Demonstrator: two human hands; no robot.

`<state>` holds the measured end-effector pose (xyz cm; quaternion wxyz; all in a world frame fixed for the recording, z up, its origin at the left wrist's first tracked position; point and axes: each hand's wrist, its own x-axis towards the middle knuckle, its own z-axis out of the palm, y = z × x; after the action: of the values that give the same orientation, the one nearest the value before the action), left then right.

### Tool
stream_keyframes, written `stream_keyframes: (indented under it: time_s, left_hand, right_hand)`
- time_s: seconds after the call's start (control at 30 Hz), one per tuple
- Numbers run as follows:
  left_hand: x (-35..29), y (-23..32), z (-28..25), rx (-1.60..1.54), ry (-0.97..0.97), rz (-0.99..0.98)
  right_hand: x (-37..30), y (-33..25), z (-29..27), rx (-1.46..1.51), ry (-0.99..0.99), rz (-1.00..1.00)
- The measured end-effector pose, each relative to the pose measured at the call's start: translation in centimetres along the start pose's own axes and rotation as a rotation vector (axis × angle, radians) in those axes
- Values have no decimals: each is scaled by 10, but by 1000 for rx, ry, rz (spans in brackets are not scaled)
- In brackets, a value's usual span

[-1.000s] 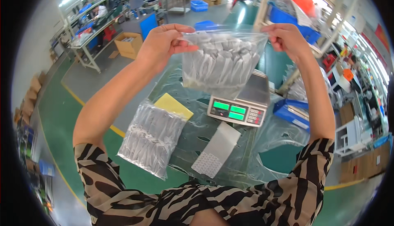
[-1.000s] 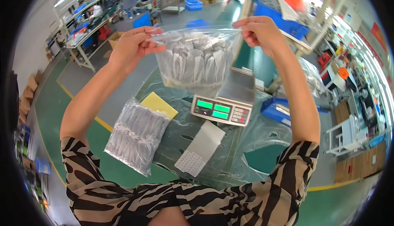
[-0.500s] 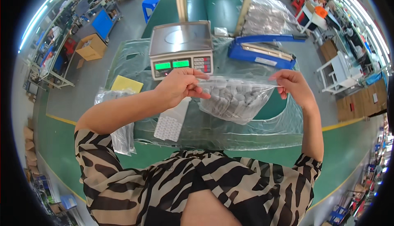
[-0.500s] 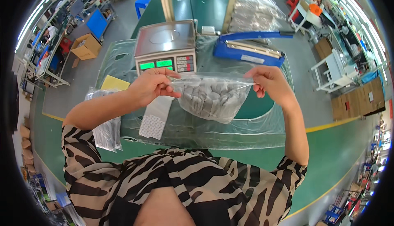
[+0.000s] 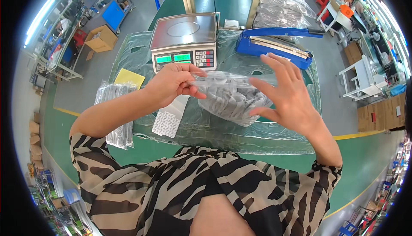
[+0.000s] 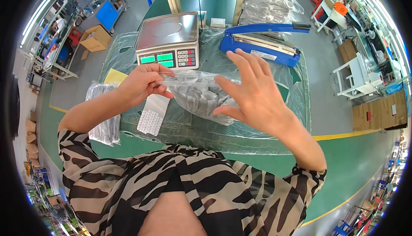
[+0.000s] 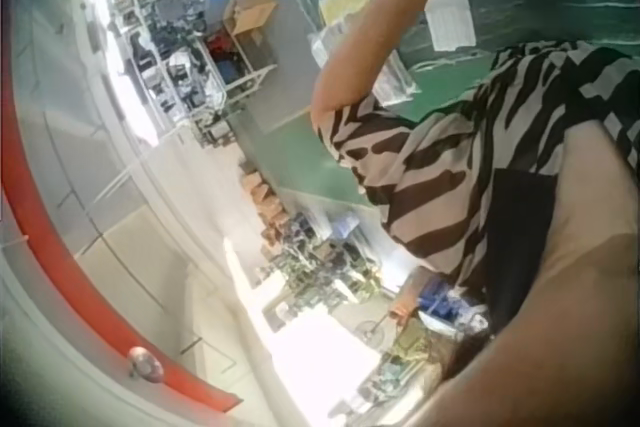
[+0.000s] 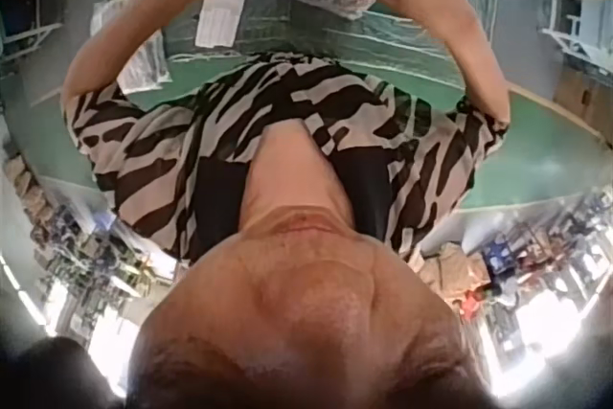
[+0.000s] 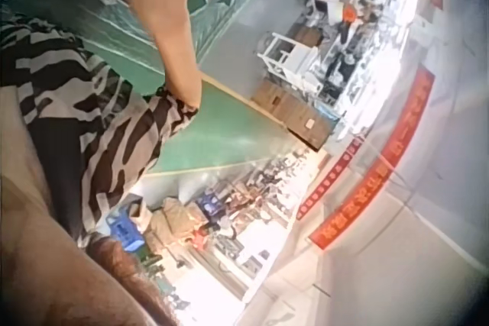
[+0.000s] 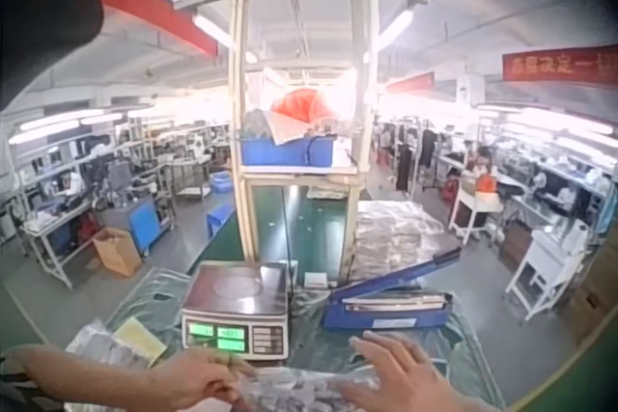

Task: Weighing components in plastic bags and sealing them using a heat sealer.

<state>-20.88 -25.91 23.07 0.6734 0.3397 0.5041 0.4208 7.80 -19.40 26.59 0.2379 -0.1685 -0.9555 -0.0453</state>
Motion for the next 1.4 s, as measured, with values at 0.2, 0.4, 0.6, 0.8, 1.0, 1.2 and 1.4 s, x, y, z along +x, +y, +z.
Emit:
stream_keyframes:
  time_s: [0.2,0.4,0.6,0.8,1.0,1.2,1.4]
  left_hand:
    - [3,-5,-12,-31,-10,-6]
    - [9,-14,-21,-118,-60,179]
    - [38,-138,-55,-318,544,285]
    - [85,-167,-22,-1054,-331,87]
    - [85,-77,-65,-869,-154,263]
    - [98,-25,-169,-846,-35,271]
    - [125,39,-248,-383,308,442]
  right_hand:
    - [22,3,44,145,-189,-36]
    - [30,7,66,255,-146,-50]
    - [68,-1,44,448,-8,114]
    - [143,-13,11,768,294,494]
    - [190,42,35,1033,597,505]
    - [223,88,86,875,412,481]
    - [230,131,176,764,395,574]
